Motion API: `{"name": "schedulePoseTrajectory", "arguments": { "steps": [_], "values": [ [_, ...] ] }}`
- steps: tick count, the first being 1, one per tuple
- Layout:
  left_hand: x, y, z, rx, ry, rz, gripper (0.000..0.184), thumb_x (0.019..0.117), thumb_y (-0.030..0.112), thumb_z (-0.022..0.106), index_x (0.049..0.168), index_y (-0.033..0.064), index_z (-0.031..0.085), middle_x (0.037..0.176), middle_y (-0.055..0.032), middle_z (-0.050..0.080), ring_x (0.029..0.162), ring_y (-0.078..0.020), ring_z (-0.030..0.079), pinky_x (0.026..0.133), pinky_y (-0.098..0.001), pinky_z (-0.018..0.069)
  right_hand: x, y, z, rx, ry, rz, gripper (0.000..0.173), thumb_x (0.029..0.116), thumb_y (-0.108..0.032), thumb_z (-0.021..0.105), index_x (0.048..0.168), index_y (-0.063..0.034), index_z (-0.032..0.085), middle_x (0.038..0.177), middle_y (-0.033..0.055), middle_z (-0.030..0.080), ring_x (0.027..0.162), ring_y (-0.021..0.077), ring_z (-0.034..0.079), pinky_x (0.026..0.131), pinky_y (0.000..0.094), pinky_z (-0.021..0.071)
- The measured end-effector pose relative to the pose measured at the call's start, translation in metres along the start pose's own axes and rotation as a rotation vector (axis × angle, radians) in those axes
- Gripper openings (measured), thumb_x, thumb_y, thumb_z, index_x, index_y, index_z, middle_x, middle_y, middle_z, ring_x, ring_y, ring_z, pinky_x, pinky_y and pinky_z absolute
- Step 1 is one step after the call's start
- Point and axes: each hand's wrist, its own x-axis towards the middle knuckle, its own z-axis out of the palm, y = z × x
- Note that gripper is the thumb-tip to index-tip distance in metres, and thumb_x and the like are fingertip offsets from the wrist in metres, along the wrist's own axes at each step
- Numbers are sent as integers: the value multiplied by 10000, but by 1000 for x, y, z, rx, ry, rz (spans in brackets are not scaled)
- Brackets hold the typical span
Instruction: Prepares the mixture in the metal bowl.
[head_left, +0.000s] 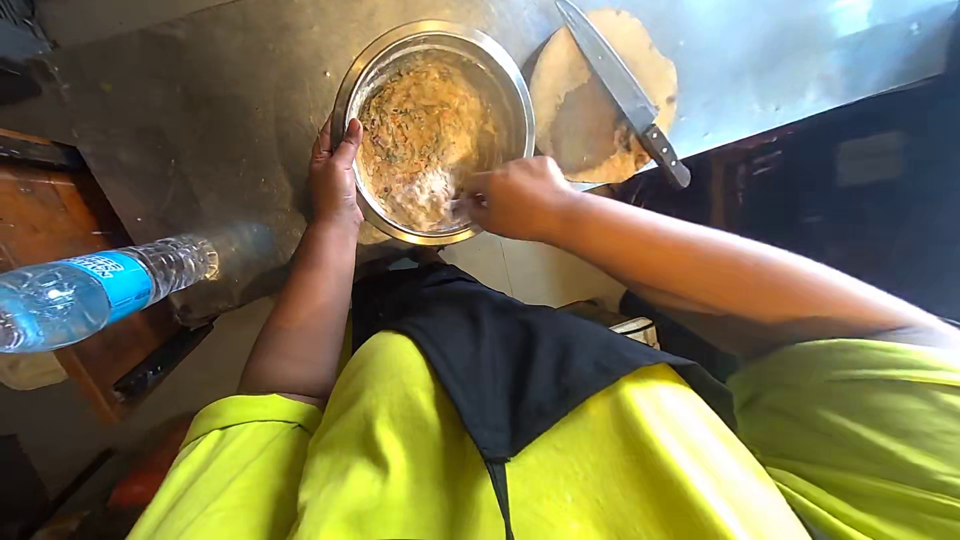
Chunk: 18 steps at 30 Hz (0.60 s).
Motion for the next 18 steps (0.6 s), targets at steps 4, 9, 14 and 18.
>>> {"name": "schedulePoseTrajectory", "arguments": {
  "steps": [4,9,14,18],
  "values": [
    [-6,0,-2,-7,-21,-5,495,1070,351,546,1474,68,493,1392,-90,604,1267,-197,605,1069,-427,527,23,-27,0,230,-50,60,313,1066,-308,469,1188,-154,712,1055,157,735,1038,407,696,826,680,519],
    [-3,-3,-4,7,-45,13,488,1053,305,587,1464,58,493,1353,-99,615,1232,-195,615,1050,-417,533,48,-28,8,614,37,121,321,1095,-318,455,1208,-114,676,1124,137,712,1069,326,686,905,622,524],
    [-4,-2,-6,-28,-35,17,435,1033,239,627,1405,33,536,1286,-101,644,1169,-191,645,1013,-402,553,46,-18,10,1088,96,187,263,1102,-276,484,1145,-77,650,829,33,573,638,117,498,590,313,439],
    [-2,-3,-7,-17,-38,23,460,1027,228,636,1426,27,525,1299,-101,642,1172,-187,645,1017,-389,551,21,15,0,1425,-1,237,240,1113,-250,450,1184,-102,625,643,-53,440,447,31,324,408,180,284]
  ]
}}
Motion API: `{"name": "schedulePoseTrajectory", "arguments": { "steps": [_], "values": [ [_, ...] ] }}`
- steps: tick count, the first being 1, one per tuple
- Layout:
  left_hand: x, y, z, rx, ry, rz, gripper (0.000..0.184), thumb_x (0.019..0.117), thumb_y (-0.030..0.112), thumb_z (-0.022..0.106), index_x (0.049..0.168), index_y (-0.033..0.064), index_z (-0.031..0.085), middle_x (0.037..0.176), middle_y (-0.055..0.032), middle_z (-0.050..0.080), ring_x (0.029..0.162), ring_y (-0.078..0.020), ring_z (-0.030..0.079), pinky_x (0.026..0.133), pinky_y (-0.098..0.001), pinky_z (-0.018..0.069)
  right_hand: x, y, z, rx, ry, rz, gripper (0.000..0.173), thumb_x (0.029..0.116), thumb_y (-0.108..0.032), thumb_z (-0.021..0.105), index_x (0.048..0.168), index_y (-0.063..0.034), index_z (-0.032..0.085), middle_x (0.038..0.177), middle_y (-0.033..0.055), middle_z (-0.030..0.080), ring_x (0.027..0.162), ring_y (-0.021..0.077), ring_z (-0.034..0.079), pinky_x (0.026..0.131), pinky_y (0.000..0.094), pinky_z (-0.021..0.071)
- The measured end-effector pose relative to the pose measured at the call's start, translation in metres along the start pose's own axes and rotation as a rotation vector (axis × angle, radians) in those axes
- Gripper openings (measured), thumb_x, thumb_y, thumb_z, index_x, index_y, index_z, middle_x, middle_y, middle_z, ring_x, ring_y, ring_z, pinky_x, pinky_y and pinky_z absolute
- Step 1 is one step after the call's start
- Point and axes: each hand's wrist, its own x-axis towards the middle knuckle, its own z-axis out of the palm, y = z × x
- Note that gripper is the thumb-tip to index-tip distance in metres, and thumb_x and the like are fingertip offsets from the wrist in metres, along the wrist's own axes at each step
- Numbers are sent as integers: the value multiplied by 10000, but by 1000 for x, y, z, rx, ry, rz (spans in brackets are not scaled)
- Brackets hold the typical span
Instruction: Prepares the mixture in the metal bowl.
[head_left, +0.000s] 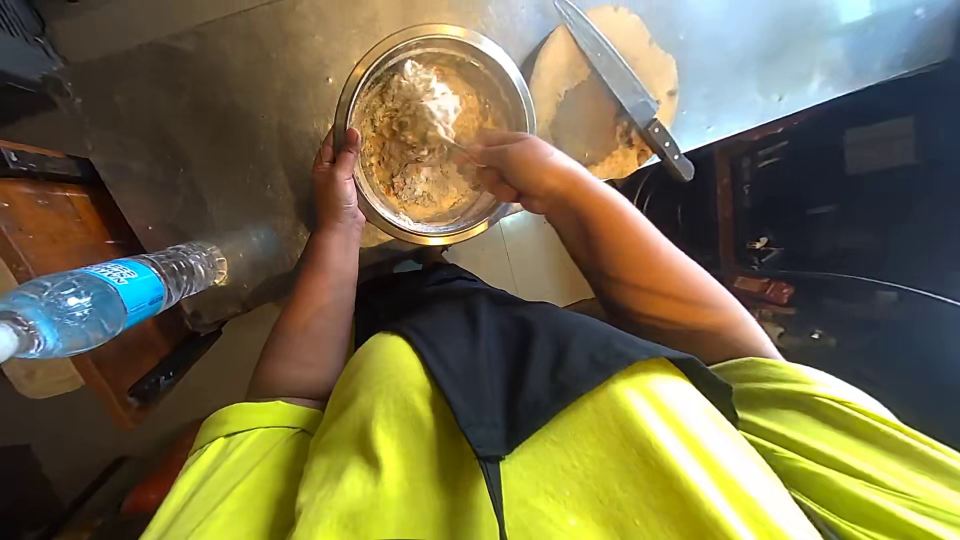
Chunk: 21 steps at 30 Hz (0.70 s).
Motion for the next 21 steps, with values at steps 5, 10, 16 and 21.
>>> {"name": "schedulePoseTrajectory", "arguments": {
  "steps": [5,10,16,21],
  "values": [
    [0,0,0,-5,3,-5,444,1025,221,638,1412,26,539,1277,-109,654,1152,-195,657,1002,-395,562,-37,-8,-32,-259,144,-102,202,1100,-232,493,1086,-126,664,685,-43,515,529,38,418,498,203,357],
    [-1,2,3,7,7,-12,473,1009,219,665,1424,36,529,1293,-106,645,1165,-194,650,1002,-394,562,-31,-16,-27,-624,354,-171,298,1106,-305,451,1328,-195,615,1137,123,692,983,283,671,863,579,520],
    [-1,6,4,46,11,-13,448,1032,222,627,1424,32,527,1282,-111,650,1149,-190,659,996,-387,568,16,-36,15,-868,303,-254,313,1061,-253,488,1310,-221,673,1207,145,720,1153,393,669,931,695,498],
    [1,0,2,10,1,11,419,1051,221,594,1411,24,514,1248,-122,654,1131,-215,664,990,-427,571,4,-49,42,-1150,26,-330,296,1049,-209,509,1289,-202,682,1158,153,722,1119,414,672,880,707,500]
  ]
}}
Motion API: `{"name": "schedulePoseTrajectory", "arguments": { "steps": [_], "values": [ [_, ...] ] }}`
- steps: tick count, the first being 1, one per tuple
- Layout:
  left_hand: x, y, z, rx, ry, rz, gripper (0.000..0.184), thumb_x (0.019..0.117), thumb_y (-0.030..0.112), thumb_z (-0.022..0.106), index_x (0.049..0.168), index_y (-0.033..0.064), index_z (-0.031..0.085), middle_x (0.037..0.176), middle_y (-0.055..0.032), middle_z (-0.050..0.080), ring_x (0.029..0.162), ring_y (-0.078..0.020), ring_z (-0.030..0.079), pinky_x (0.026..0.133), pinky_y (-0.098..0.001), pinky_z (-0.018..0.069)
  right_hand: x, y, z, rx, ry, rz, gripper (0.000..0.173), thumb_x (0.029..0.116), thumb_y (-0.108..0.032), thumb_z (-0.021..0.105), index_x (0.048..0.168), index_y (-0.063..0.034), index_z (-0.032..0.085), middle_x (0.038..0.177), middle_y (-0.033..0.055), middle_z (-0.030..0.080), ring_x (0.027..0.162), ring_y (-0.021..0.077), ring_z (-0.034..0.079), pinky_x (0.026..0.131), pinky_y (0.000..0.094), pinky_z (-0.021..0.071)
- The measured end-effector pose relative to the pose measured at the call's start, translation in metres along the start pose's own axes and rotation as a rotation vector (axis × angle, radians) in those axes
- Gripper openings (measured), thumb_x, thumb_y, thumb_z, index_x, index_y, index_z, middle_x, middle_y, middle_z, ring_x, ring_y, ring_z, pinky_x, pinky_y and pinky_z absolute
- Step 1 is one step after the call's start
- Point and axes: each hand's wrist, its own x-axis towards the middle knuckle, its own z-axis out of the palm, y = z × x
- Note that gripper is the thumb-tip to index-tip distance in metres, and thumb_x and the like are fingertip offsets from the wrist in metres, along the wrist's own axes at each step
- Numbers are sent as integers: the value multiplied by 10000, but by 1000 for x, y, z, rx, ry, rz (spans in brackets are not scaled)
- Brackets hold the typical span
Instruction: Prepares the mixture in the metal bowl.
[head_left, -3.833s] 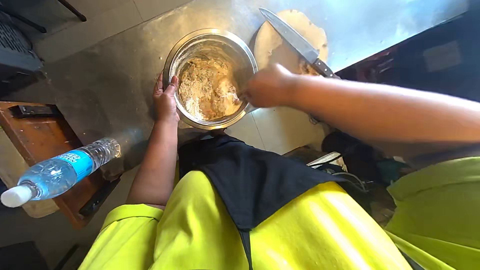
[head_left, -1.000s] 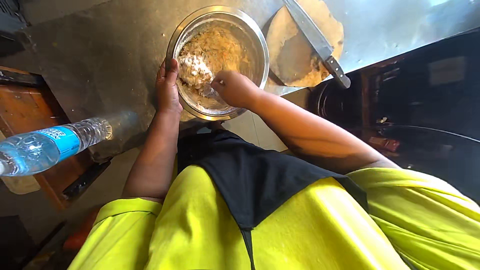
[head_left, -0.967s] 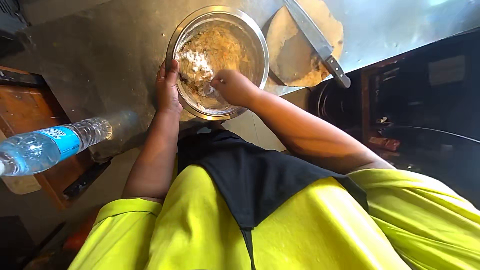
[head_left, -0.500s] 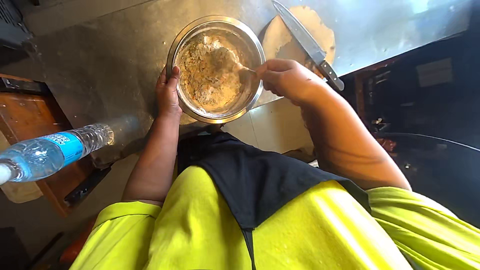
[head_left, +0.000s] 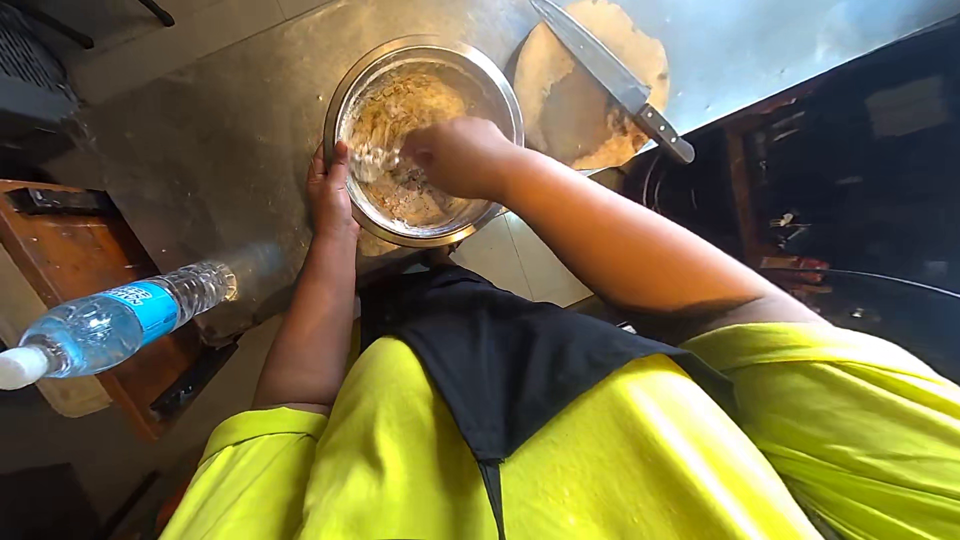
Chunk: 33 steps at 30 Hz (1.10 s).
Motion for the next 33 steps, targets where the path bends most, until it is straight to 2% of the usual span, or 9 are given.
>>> {"name": "schedulePoseTrajectory", "arguments": {
  "steps": [4,8,11,14,17,20,24,28,33],
  "values": [
    [-1,2,0,20,29,-1,419,1022,201,643,1392,27,548,1248,-106,667,1130,-202,670,990,-412,573,-16,7,-2,-183,-187,-109,257,1049,-234,546,1237,-241,720,1104,107,734,1069,371,687,851,667,515],
    [-1,3,0,-8,33,4,413,1010,166,658,1380,16,555,1224,-117,677,1103,-212,684,973,-415,585,-28,27,-16,-322,-294,-80,253,1002,-145,613,1194,-231,754,1102,123,734,1066,394,680,857,699,505],
    [-2,4,1,0,34,-2,421,1009,166,658,1389,19,554,1237,-114,674,1110,-205,680,974,-408,581,-30,30,-34,-482,-256,9,169,997,-135,638,1112,-154,761,1077,209,706,1066,467,655,807,708,494],
    [-3,5,1,16,35,-5,422,1010,166,657,1390,17,552,1239,-106,671,1110,-190,676,978,-388,576,-28,27,-49,-619,-149,72,94,978,-100,649,990,-54,730,952,238,682,954,476,661,728,669,490],
    [0,1,-1,2,33,-5,421,1016,166,649,1395,12,548,1246,-117,667,1121,-202,673,984,-401,575,-28,25,-56,-742,-19,49,40,950,-24,643,938,-7,677,897,214,661,909,415,655,800,604,454],
    [1,1,0,6,43,3,425,1013,178,655,1391,11,554,1247,-115,670,1127,-194,670,992,-388,569,-36,21,-52,-774,96,-121,123,939,38,609,1003,-33,688,937,206,661,924,388,640,835,558,420],
    [0,4,3,48,46,-26,465,1016,248,655,1412,31,547,1273,-108,663,1151,-182,663,1005,-383,564,-42,5,-31,-707,89,-306,280,927,61,612,1129,-90,732,1003,226,650,983,431,621,853,596,428],
    [3,2,2,58,21,-25,489,1023,292,645,1429,41,536,1300,-107,652,1181,-193,651,1022,-402,555,-18,-1,-15,-737,73,-463,253,935,93,583,1093,-61,707,1032,219,614,1037,423,598,763,540,455],
    [0,4,2,67,8,-27,472,1026,281,640,1417,40,536,1292,-104,650,1172,-193,650,1011,-411,559,17,-3,-31,-891,178,-736,195,983,87,503,1037,7,673,1014,238,604,1010,412,586,811,528,432]
  ]
}}
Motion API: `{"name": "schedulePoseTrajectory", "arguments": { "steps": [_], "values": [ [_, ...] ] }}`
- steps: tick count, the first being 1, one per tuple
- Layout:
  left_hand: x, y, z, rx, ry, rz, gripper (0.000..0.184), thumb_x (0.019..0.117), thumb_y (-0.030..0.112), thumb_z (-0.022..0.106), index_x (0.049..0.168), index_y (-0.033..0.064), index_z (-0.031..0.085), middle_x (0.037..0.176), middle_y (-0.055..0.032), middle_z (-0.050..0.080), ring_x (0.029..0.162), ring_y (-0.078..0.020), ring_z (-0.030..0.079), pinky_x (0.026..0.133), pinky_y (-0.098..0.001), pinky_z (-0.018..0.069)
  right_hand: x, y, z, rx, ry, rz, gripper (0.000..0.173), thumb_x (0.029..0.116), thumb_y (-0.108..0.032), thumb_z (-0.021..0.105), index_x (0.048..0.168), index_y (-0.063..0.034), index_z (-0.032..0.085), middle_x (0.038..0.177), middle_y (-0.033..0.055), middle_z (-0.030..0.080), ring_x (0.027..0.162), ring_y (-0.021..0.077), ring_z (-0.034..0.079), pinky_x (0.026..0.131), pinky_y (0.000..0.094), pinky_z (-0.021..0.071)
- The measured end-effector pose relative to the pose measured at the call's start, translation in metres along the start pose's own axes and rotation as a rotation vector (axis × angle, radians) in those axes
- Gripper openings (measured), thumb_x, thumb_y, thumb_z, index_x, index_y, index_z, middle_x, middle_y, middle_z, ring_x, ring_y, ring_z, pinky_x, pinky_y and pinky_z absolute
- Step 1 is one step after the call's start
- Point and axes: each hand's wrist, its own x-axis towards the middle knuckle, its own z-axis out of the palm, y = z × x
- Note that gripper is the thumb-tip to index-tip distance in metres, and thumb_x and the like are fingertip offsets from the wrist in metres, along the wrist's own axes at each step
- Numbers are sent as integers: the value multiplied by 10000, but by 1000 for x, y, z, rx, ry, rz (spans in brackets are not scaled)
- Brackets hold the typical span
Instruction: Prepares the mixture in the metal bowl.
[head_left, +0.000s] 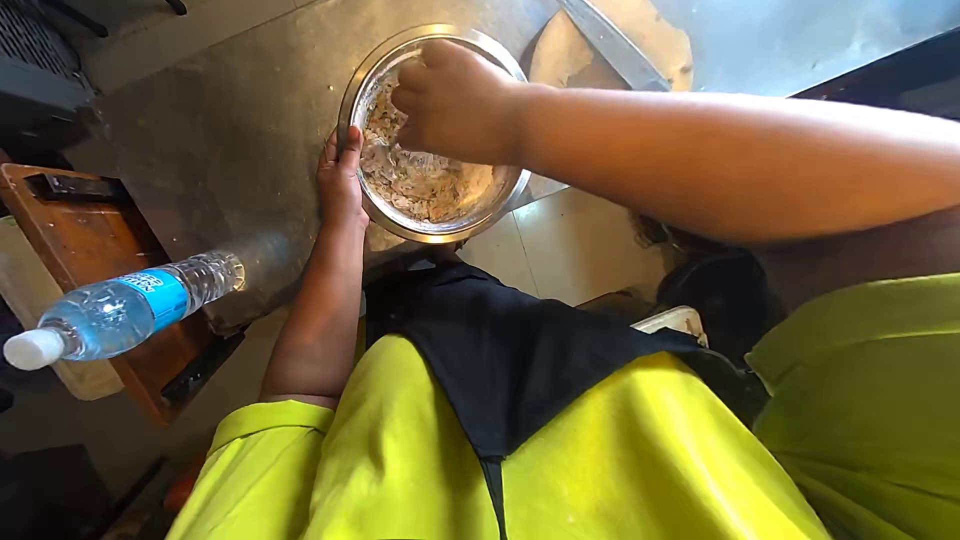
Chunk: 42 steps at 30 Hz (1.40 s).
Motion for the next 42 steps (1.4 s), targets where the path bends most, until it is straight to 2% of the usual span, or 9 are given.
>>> {"name": "schedulePoseTrajectory", "arguments": {
  "steps": [3,9,14,19,25,31,36,40,42],
  "values": [
    [4,2,2,-10,7,10,461,1001,236,678,1398,35,555,1241,-102,667,1108,-187,669,959,-397,578,12,25,-2,-53,19,38,151,958,96,531,1017,28,652,1015,244,603,1009,413,586,776,518,421],
    [2,1,1,-74,26,28,442,965,119,709,1368,-7,579,1217,-126,686,1082,-215,691,950,-404,592,-3,45,-4,236,-217,425,328,986,82,517,1283,3,632,1215,324,588,1188,525,564,908,666,475],
    [8,-2,1,-121,57,39,376,967,139,710,1299,-19,627,1148,-144,706,1039,-239,704,927,-427,601,-37,50,18,251,-334,549,263,972,29,568,1224,-1,638,1140,333,618,1080,571,608,737,712,501],
    [8,1,3,-83,85,61,354,930,112,750,1249,-15,664,1110,-129,717,1014,-221,708,909,-412,608,-80,31,22,237,-423,514,212,962,7,589,1159,-20,663,1023,269,645,969,509,652,672,653,510],
    [5,-5,5,-90,94,75,324,925,120,758,1212,-4,673,1076,-111,714,978,-207,700,884,-404,605,-109,-20,45,329,-268,338,145,939,-49,606,1041,-17,703,921,209,670,883,429,681,702,587,530],
    [1,-8,5,-89,57,74,355,954,122,726,1271,-13,643,1146,-118,708,1047,-203,692,943,-398,586,-73,-76,33,628,-276,647,190,979,-170,565,1092,-87,693,850,167,700,843,415,704,677,625,521],
    [3,-8,1,-50,25,71,385,966,151,717,1301,-14,624,1167,-116,701,1061,-198,688,951,-393,582,-51,-44,44,1182,-258,816,227,1037,-264,591,1171,-139,725,1039,135,733,961,348,699,841,669,524],
    [0,-5,0,-33,39,70,326,983,167,698,1247,-14,638,1079,-96,701,993,-176,687,917,-365,584,-55,-10,21,1347,-209,880,203,1056,-190,570,1175,-92,703,1101,121,697,968,245,656,873,523,526],
    [-7,-7,-3,2,49,40,354,994,209,688,1272,-3,631,1132,-109,697,1039,-195,686,940,-394,584,-65,-4,11,1358,-214,943,173,1059,-210,568,1133,-134,705,988,66,665,819,168,584,762,439,495]
  ]
}}
